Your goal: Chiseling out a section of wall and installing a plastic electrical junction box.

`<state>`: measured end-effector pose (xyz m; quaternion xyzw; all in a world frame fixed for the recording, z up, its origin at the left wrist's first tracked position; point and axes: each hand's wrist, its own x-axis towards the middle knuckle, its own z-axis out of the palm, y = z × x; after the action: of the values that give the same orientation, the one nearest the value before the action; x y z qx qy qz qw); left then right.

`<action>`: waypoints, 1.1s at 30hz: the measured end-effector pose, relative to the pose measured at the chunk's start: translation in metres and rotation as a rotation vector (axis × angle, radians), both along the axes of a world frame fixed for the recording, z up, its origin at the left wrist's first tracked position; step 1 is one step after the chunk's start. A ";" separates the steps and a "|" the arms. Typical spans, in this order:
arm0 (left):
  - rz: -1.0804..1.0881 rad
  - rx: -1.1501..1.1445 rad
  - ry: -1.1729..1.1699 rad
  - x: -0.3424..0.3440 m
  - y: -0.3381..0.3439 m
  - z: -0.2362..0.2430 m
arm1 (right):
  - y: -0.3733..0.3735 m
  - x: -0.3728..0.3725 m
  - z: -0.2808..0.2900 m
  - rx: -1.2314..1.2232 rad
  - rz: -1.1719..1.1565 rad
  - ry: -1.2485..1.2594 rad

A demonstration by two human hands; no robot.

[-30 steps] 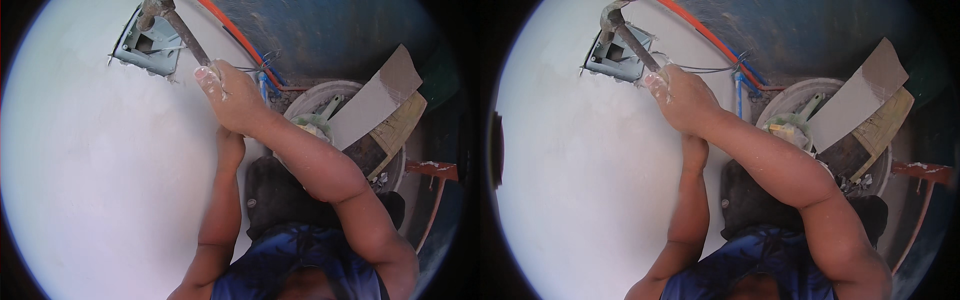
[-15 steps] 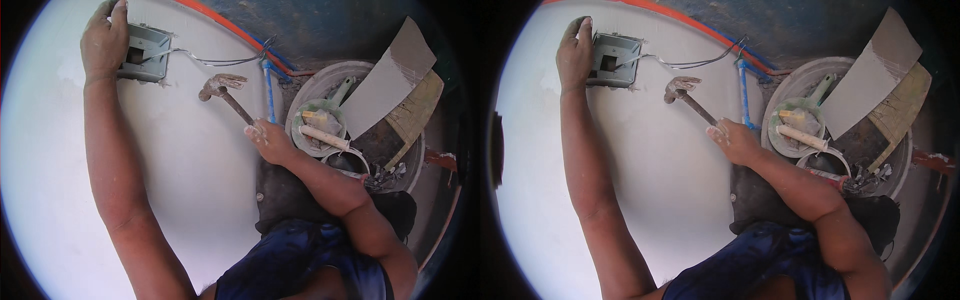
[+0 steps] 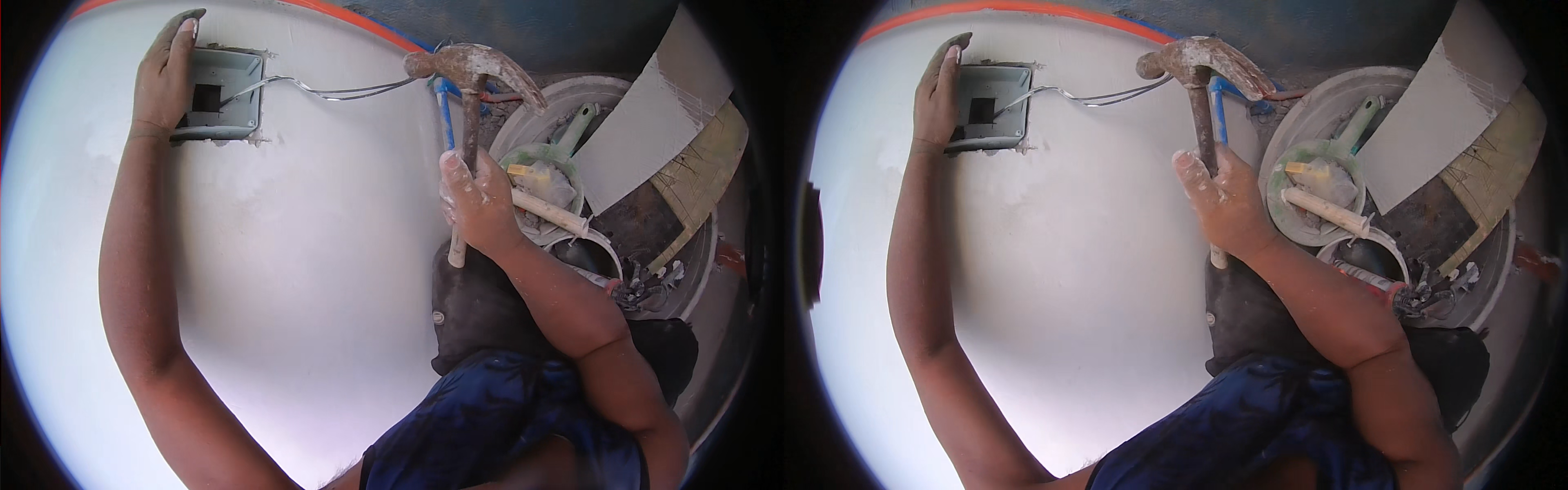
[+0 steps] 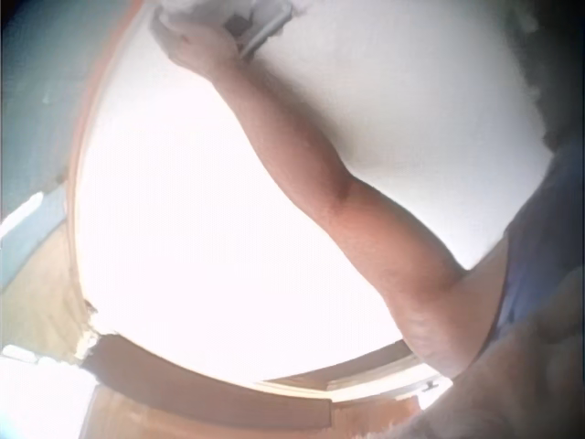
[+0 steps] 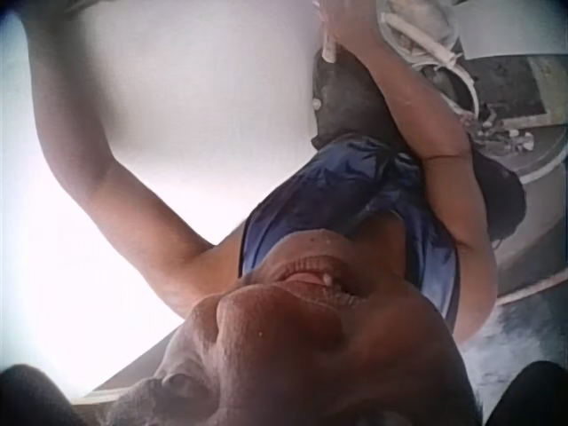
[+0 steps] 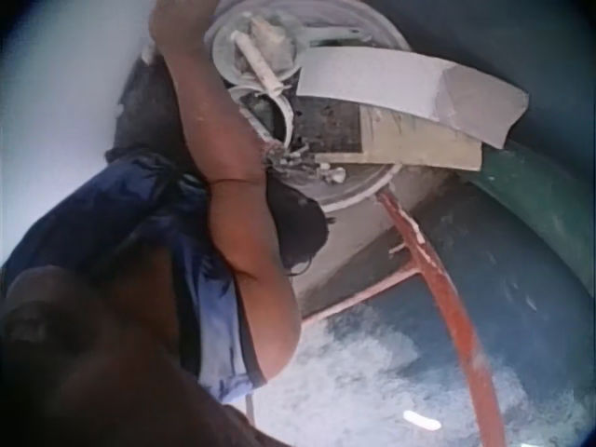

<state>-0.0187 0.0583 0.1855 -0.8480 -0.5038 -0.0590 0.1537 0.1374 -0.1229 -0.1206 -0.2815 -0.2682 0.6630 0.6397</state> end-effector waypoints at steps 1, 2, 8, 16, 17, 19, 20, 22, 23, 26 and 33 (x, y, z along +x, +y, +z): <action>0.003 -0.007 0.007 -0.002 0.000 0.000 | 0.004 0.002 -0.002 -0.007 0.003 0.007; -0.016 -0.053 -0.060 -0.001 0.000 0.000 | 0.011 0.003 -0.005 -0.018 0.028 0.037; -0.001 -0.140 -0.145 -0.006 0.002 0.005 | 0.018 0.010 0.005 -0.197 0.094 0.381; 0.204 -0.429 -0.438 0.016 0.015 0.018 | -0.009 -0.018 -0.008 -0.120 0.263 0.109; 0.208 -0.472 -0.328 0.017 0.020 0.019 | -0.016 -0.026 -0.005 -0.136 0.266 0.118; 0.246 -0.501 -0.334 0.014 0.032 0.028 | -0.028 -0.042 0.004 -0.077 0.299 0.086; 0.279 -0.579 -0.354 0.014 0.035 0.030 | -0.034 -0.048 0.013 -0.093 0.303 0.094; 0.325 -0.672 -0.369 0.015 0.043 0.029 | -0.041 -0.060 0.037 -0.147 0.337 0.180; 0.296 -0.678 -0.359 0.015 0.044 0.025 | -0.041 -0.065 0.046 -0.166 0.345 0.187; 0.255 -0.678 -0.340 0.008 0.043 0.023 | -0.038 -0.074 0.065 -0.101 0.284 0.083; 0.230 -0.775 -0.342 0.013 0.048 0.028 | -0.021 -0.070 0.098 0.028 0.204 -0.187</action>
<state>-0.0061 0.1062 0.2137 -0.7594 -0.5981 0.0126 -0.2558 0.0673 -0.1435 -0.0229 -0.3043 -0.3631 0.6918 0.5450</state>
